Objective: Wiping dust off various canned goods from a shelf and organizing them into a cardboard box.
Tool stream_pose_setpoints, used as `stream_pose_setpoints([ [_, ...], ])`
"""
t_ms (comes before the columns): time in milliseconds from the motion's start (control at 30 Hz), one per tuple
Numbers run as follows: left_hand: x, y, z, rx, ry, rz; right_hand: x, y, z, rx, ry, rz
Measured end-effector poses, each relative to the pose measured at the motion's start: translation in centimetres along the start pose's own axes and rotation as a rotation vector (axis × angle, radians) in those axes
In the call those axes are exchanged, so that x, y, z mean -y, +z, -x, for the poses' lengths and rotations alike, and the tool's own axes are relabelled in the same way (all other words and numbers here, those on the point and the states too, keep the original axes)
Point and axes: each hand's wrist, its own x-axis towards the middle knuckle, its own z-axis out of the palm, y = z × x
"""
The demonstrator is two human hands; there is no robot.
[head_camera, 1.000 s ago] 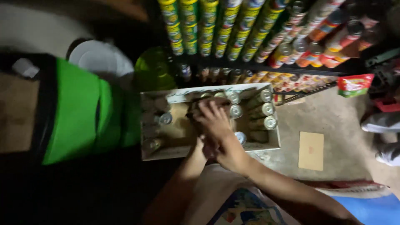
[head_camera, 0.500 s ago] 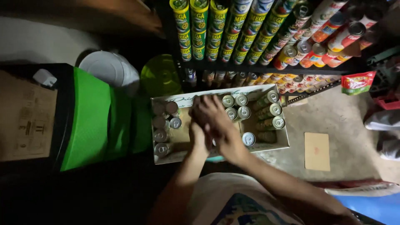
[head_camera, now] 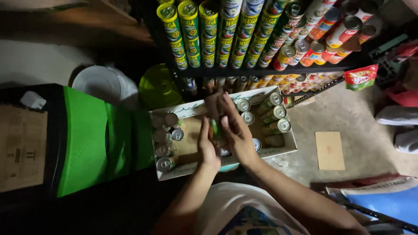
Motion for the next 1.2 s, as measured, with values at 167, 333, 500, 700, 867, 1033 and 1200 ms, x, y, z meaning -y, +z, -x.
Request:
stream_pose_setpoints([
  [167, 0.1, -0.2, -4.6, -0.073, -0.007, -0.030, 1.3, 0.1, 2.7, 0.024, -0.076, 0.199],
  [333, -1.5, 3.2, 0.8, -0.060, -0.058, 0.012, 0.6, -1.5, -0.1, 0.111, -0.226, 0.332],
  [500, -3.5, 4.0, 0.5, 0.204, -0.077, -0.092, -1.3, -0.8, 1.5, -0.097, -0.022, 0.035],
  [700, -2.3, 4.0, -2.6, 0.107, -0.100, -0.054, 1.5, -2.1, -2.0, 0.138, -0.256, 0.315],
  [867, -3.5, 6.7, -0.4, 0.020, -0.079, -0.011, -0.3, -2.0, -2.1, -0.018, -0.102, 0.109],
  [1033, -2.0, 4.5, -5.7, 0.016, -0.071, 0.020, 2.7, -2.3, -0.6, 0.127, -0.218, 0.345],
  [1200, 2.2, -1.2, -12.8, 0.039, -0.149, 0.069, 1.8, -2.8, -4.1, 0.106, -0.258, 0.247],
])
